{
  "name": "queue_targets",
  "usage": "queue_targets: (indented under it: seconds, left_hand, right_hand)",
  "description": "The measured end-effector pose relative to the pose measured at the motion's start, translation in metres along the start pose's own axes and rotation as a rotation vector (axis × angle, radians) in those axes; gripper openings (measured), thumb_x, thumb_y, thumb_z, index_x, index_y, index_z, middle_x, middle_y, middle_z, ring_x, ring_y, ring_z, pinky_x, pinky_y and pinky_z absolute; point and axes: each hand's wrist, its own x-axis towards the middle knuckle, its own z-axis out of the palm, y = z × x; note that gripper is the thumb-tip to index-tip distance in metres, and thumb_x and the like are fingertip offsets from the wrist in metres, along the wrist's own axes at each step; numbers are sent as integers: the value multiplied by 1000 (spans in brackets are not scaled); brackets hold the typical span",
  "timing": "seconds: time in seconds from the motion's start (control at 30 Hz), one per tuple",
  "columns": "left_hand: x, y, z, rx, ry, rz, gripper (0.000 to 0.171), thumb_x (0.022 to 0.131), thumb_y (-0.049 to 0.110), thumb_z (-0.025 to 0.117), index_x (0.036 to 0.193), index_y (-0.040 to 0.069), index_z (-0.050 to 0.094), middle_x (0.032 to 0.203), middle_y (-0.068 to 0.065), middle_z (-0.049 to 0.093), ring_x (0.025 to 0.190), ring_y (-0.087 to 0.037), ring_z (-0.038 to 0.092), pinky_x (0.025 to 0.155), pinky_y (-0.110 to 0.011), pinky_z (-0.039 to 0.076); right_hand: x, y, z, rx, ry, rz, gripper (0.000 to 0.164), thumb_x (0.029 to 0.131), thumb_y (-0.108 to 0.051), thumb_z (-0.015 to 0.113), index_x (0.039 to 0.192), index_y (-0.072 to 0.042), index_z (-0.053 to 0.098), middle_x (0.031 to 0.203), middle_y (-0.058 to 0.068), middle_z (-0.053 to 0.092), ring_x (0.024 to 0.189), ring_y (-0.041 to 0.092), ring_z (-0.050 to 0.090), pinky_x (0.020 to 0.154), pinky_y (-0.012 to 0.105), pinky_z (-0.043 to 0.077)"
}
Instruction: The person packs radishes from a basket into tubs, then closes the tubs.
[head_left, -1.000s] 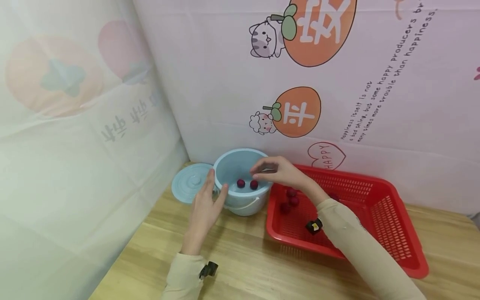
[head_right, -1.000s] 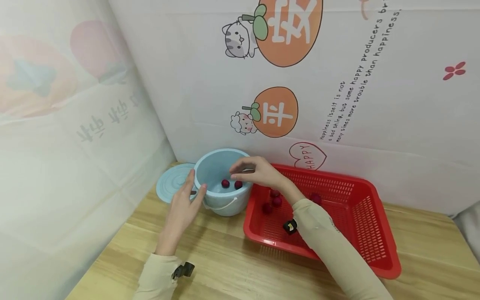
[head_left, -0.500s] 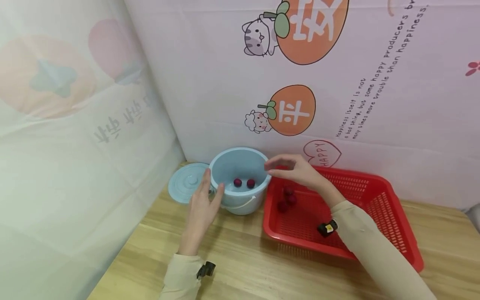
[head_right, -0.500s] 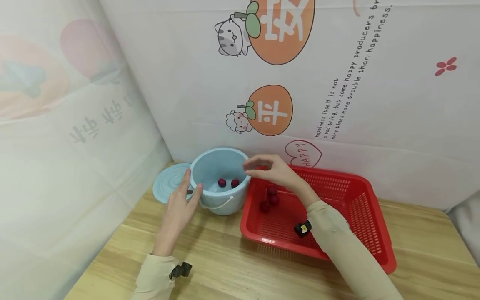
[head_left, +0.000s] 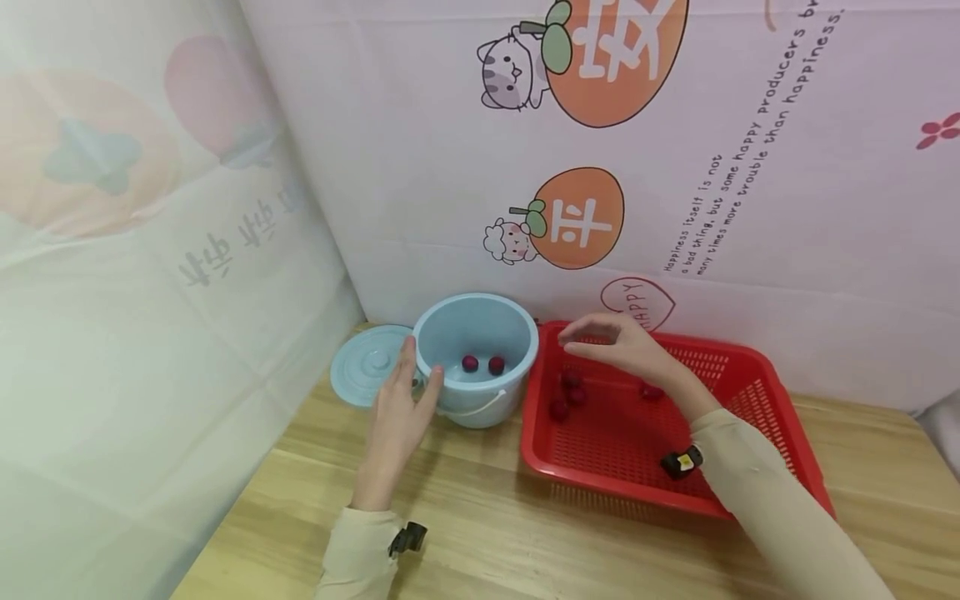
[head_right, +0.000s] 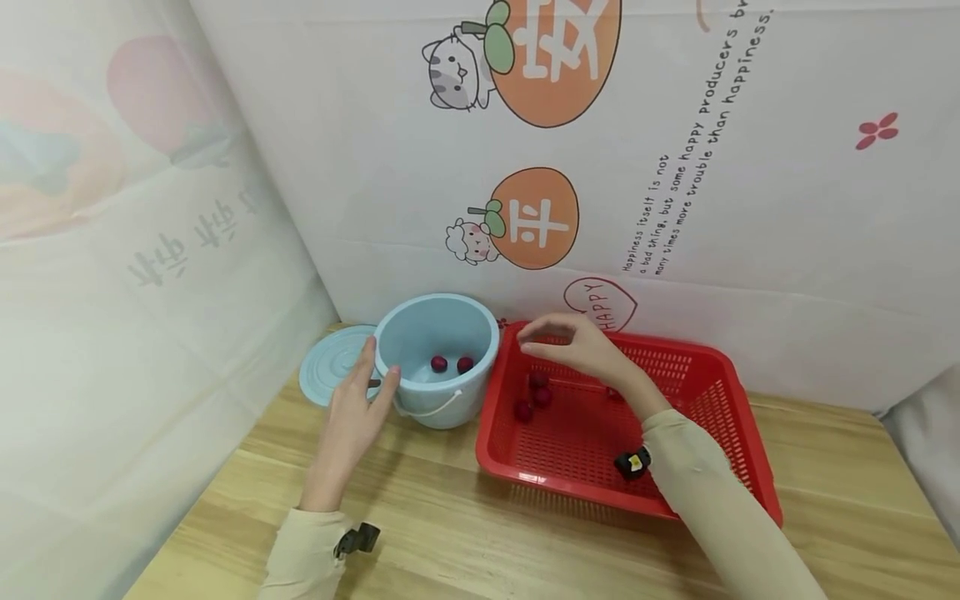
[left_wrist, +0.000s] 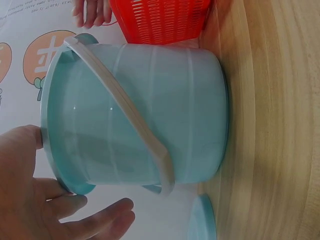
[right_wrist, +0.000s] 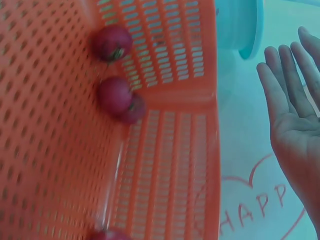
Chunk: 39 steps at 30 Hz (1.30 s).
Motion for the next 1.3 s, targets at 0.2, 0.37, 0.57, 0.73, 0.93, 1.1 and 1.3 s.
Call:
queue_targets:
  seconds: [0.2,0.37,0.57,0.73,0.93,1.1,1.3]
  left_hand:
    - [0,0,-1,3,0,-3,86,106,69,41,170,15,22,173,-8,26,152,-35,39,121,-54,36]
    - [0,0,-1,3,-1,0,85,106,69,41,170,15,22,173,-8,25,152,-35,38,121,-54,36]
    - [0,1,0,4,-2,6,85,107,68,41,170,15,21,173,-8,25,152,-35,38,121,-54,36]
    - [0,1,0,12,7,5,85,107,68,41,170,15,22,173,-8,26,150,-36,41,120,-54,38]
    - [0,1,-1,38,15,-9,85,106,70,39,170,17,22,172,-7,28,143,-38,50,115,-58,43]
    - [0,1,-1,41,14,-14,85,106,70,39,170,18,22,172,-7,28,142,-39,52,114,-59,44]
    - [-1,2,-1,38,12,-7,86,106,70,40,170,15,24,172,-8,28,144,-39,49,115,-58,43]
  right_hand:
    - [-14,13,-16,-28,15,46,31,99,-30,78,125,-15,75,125,1,74,122,16,66,103,29,53]
    - [-26,22,-27,-87,15,77,33,99,-30,77,126,-12,75,124,4,75,119,15,67,102,31,53]
    - [-43,31,-45,-156,-8,127,36,101,-32,75,128,-8,73,126,13,74,113,15,69,95,29,56]
    - [-53,44,-57,-249,-8,128,33,99,-27,78,124,-5,75,116,10,77,103,16,72,87,25,58]
    - [-57,54,-63,-400,-83,127,29,96,-21,80,120,-6,77,109,4,78,93,16,72,79,28,61]
    - [-58,55,-63,-471,-132,128,26,94,-15,82,116,-4,77,111,10,77,92,16,72,78,28,60]
    - [-60,59,-63,-550,-129,123,22,93,-10,82,113,-1,78,107,11,77,91,20,71,80,38,62]
